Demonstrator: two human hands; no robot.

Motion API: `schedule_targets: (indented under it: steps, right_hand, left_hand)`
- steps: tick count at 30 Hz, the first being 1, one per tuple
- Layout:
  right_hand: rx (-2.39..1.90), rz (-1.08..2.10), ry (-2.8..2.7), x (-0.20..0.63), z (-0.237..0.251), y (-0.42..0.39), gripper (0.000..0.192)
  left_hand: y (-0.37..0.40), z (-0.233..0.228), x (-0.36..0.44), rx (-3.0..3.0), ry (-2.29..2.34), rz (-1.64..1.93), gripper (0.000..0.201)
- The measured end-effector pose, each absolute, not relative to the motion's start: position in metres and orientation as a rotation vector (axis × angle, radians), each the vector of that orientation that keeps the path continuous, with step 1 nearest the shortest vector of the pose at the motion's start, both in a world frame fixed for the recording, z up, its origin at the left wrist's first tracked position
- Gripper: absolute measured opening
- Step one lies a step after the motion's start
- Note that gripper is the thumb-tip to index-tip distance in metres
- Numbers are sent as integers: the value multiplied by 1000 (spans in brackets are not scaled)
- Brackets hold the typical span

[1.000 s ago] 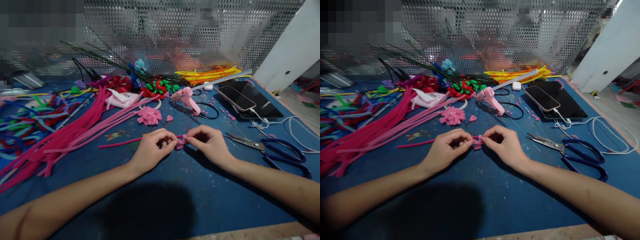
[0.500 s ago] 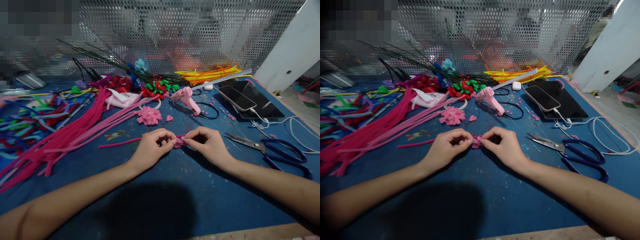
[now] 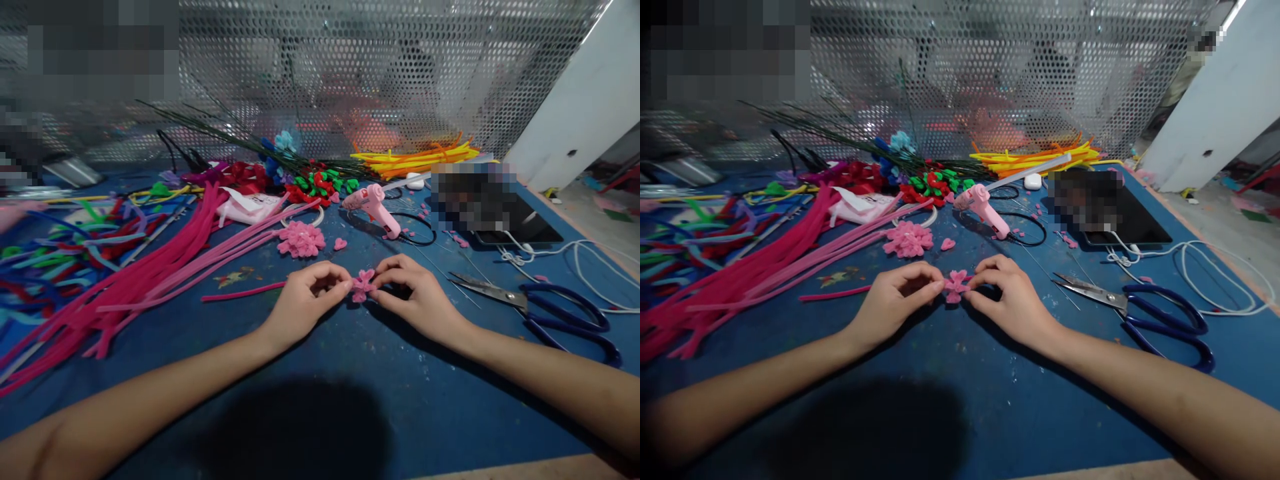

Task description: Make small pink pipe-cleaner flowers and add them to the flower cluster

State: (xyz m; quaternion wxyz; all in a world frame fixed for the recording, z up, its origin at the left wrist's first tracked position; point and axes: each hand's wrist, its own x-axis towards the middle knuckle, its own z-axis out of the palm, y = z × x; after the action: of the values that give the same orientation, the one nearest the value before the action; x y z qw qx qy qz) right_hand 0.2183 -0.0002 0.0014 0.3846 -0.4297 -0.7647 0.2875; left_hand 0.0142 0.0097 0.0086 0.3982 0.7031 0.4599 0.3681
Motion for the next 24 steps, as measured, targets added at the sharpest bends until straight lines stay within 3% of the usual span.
schedule_targets:
  steps: [12, 16, 19, 24]
  right_hand:
    - [-1130, 830, -1965, 224, 5, -7, 9]
    - [-1198, 808, -2085, 229, 10, -13, 12]
    - [-1223, 690, -2165, 236, 11, -13, 3]
    - [-1026, 523, -2408, 253, 6, -11, 26]
  left_hand:
    - [-1, 20, 15, 1930, 1219, 682, 18]
    - [-4, 21, 12, 2118, 1231, 505, 16]
    - [-2, 14, 6, 2460, 1161, 545, 13]
    - [3, 3, -4, 3081, 772, 633, 16]
